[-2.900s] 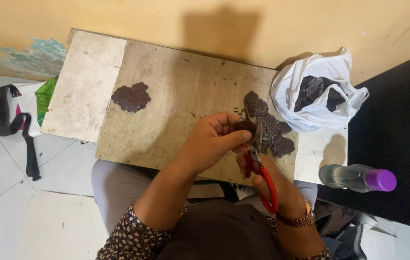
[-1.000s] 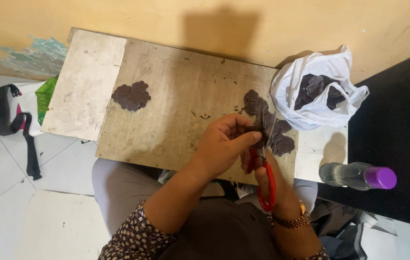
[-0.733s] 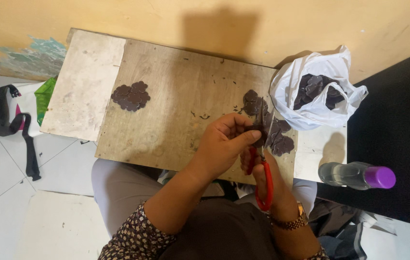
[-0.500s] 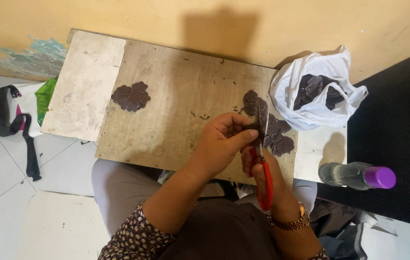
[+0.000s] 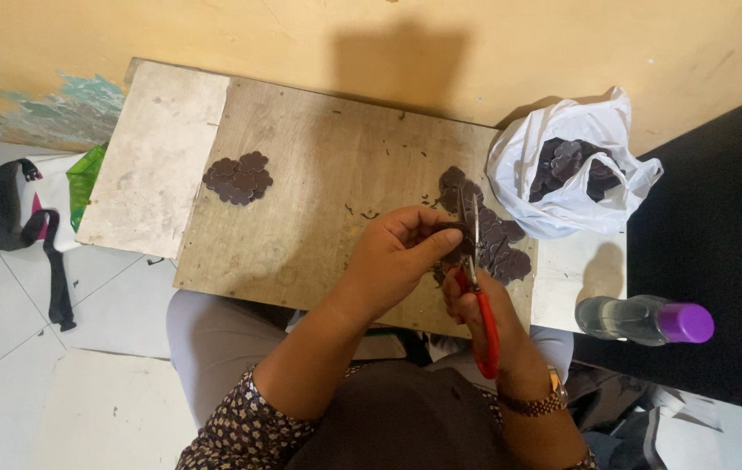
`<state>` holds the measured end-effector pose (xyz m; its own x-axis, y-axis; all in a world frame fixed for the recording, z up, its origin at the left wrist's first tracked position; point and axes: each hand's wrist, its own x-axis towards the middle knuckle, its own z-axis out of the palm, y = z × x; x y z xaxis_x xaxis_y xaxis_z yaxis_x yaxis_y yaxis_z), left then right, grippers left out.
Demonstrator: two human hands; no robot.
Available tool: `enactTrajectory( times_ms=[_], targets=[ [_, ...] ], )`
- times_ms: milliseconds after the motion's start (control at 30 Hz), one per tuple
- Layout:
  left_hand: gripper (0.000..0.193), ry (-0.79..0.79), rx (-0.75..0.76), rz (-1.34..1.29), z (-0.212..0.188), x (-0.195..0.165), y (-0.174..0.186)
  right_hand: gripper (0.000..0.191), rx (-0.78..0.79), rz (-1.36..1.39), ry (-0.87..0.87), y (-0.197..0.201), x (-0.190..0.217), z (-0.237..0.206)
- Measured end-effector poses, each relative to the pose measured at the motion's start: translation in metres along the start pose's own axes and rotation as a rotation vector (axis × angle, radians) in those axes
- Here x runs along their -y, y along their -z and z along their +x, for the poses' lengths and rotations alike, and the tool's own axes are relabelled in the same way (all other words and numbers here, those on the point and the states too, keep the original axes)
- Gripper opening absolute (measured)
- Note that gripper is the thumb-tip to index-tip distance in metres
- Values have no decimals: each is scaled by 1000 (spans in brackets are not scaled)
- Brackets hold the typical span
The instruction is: The person uses red-handled scissors to trim the edges of dark brown, flower-shaped fabric pieces. They hold each piece in the left hand and cut along the perimeter with the right hand, then place the finished pieces on the table.
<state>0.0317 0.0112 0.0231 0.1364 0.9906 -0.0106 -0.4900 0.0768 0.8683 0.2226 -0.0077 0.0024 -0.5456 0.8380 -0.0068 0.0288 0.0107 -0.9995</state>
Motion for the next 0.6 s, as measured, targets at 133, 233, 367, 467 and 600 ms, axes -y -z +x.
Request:
enactTrajectory(
  times_ms=[133,233,367,467,600],
  targets=[
    [11,10,-26,50,1,2,1,59,-4,-1,-33,1,-1,-1],
    [11,11,-16,23,3,5,2,58,7,37,-31,-1,-2,-2],
    [10,17,-17,-5,3,8,3,58,-1,30,-20,0,-4,-1],
    [10,23,-7,-15,3,9,4,59,13,48,-15,1,-9,-1],
    [12,47,-28,28,4,5,4,58,12,51,-63,4,-16,-3]
  ],
)
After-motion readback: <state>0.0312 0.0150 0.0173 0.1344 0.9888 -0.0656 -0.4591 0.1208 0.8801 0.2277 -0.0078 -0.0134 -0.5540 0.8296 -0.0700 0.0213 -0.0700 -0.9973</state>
